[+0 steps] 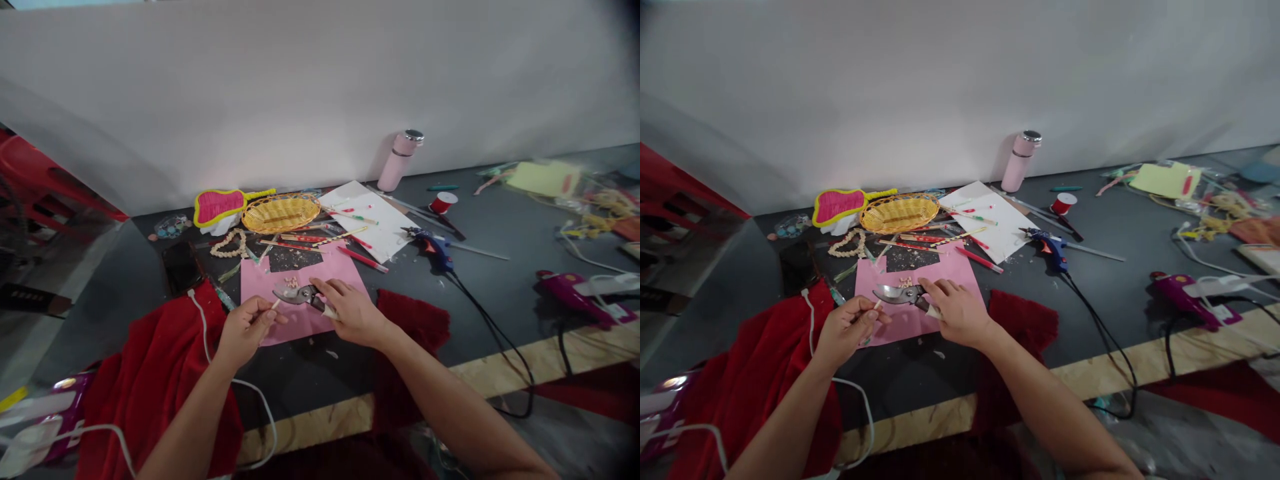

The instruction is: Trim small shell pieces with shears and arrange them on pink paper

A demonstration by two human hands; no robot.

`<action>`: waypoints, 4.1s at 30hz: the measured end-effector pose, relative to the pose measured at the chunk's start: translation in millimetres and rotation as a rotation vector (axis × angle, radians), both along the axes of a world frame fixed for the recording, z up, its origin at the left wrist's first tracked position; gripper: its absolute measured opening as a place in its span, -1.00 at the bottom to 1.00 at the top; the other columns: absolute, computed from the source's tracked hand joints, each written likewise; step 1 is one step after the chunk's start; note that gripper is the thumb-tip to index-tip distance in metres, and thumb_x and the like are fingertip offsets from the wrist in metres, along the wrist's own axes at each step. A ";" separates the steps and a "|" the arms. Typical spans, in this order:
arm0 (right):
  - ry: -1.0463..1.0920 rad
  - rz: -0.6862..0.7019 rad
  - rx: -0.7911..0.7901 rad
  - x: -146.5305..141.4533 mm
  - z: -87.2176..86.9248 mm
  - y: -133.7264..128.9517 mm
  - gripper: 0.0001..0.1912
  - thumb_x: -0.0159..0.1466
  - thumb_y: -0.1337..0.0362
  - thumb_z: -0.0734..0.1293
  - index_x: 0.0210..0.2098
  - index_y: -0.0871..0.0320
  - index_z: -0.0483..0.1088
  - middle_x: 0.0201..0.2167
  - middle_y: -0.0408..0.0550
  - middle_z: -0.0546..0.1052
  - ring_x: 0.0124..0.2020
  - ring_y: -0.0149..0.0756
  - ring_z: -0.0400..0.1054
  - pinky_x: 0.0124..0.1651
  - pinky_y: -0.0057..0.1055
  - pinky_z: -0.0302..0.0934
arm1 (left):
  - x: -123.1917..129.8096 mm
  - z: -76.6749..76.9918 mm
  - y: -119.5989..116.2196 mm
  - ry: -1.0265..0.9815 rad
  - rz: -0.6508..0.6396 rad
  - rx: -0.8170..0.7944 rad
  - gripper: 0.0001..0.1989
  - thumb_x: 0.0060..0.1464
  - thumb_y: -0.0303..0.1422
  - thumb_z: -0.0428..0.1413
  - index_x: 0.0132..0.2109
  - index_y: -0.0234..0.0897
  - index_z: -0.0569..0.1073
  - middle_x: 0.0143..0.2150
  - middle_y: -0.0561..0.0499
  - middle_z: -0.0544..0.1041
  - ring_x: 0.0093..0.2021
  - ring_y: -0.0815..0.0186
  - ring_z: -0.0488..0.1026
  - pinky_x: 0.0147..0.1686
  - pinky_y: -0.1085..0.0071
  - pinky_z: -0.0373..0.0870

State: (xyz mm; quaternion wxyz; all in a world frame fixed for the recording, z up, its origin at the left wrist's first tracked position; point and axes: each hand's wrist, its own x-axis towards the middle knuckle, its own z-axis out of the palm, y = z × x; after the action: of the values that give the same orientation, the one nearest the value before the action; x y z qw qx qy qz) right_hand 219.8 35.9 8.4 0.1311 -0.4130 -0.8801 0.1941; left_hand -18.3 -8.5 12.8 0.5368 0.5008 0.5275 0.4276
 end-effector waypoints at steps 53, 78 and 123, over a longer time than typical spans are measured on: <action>0.002 0.082 -0.076 -1.6 1.8 -1.7 -0.21 0.11 0.47 0.20 0.29 0.15 -0.13 -0.01 0.08 0.32 -0.01 -0.17 0.22 0.04 -0.26 0.12 | -17.1 2.5 3.6 -0.166 -0.203 -0.270 -0.61 -0.01 -0.06 0.14 -0.39 -0.36 0.36 -0.63 -0.02 0.48 -0.76 0.59 0.02 -0.71 0.60 -0.16; -0.029 0.040 -0.080 -5.1 4.3 -5.6 -0.22 0.12 0.44 0.19 0.30 0.14 -0.15 0.00 0.08 0.31 -0.01 -0.16 0.22 0.03 -0.27 0.12 | -12.4 6.0 4.0 -0.136 -0.126 -0.165 -0.69 -0.01 -0.15 0.16 -0.38 -0.34 0.32 -0.50 -0.06 0.56 -0.75 0.62 0.03 -0.73 0.61 -0.08; -0.096 -0.032 -0.120 -11.1 7.7 -14.5 -0.33 0.18 0.41 0.16 0.26 0.13 -0.11 -0.10 0.07 0.36 -0.17 -0.19 0.31 -0.11 -0.30 0.16 | -8.8 5.5 7.8 -0.121 -0.068 -0.171 -0.72 0.00 -0.18 0.17 -0.32 -0.33 0.38 -0.51 -0.01 0.54 -0.75 0.60 0.07 -0.74 0.61 -0.04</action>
State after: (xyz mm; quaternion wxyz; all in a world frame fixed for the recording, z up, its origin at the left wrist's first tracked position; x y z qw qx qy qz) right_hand 208.7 21.4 16.2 0.0670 -0.4428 -0.8655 0.2242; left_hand -27.0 -0.7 18.4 0.6226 0.4442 0.5114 0.3919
